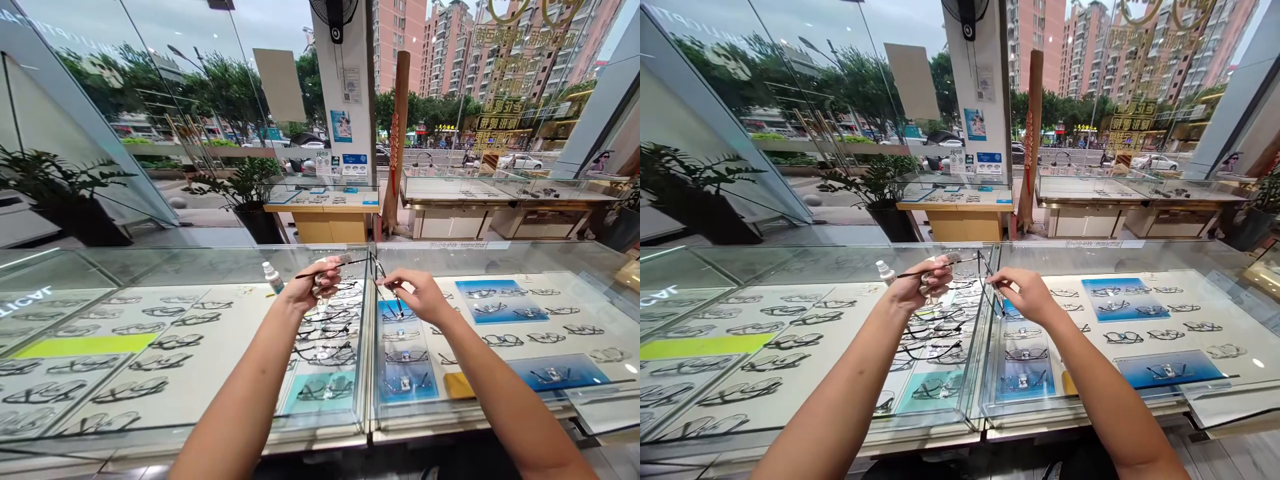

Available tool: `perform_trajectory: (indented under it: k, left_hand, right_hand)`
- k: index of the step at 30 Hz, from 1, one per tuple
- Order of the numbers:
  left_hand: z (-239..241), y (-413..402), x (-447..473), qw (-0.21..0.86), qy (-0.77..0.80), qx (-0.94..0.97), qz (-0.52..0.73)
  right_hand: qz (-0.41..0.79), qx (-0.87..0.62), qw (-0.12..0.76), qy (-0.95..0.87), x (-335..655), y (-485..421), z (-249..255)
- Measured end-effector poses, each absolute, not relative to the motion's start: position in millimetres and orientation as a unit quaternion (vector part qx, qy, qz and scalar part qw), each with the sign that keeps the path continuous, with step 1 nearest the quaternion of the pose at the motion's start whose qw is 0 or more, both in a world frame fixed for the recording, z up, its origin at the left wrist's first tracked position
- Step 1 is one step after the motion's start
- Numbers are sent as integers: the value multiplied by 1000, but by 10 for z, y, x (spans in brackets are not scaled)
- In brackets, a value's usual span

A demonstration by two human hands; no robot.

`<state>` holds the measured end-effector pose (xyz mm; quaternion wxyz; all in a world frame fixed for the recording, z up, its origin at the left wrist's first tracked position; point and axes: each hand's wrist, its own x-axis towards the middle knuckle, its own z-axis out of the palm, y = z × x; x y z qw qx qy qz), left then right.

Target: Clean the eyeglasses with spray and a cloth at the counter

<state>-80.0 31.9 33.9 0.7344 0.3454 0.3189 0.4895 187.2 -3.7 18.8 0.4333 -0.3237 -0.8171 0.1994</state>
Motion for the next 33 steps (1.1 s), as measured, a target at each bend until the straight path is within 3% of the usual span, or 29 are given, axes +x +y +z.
perform_trajectory:
  k: [6, 11, 19, 27, 33]
  left_hand:
    - [313, 329, -616, 762, 315, 236, 515]
    - [191, 249, -376, 686, 410, 398, 451]
    - [168, 52, -199, 652, 384, 516, 402]
    - [173, 133, -272, 623, 373, 491, 481]
    - [190, 164, -275, 597, 363, 436, 568]
  right_hand:
    - [170, -335, 493, -785, 1866, -39, 171]
    - [115, -360, 508, -774, 1871, -19, 141]
    - [42, -361, 455, -813, 1813, 24, 13]
    - [-32, -417, 447, -791, 1892, 63, 24]
    - [-10, -442, 510, -738, 1908, 51, 73]
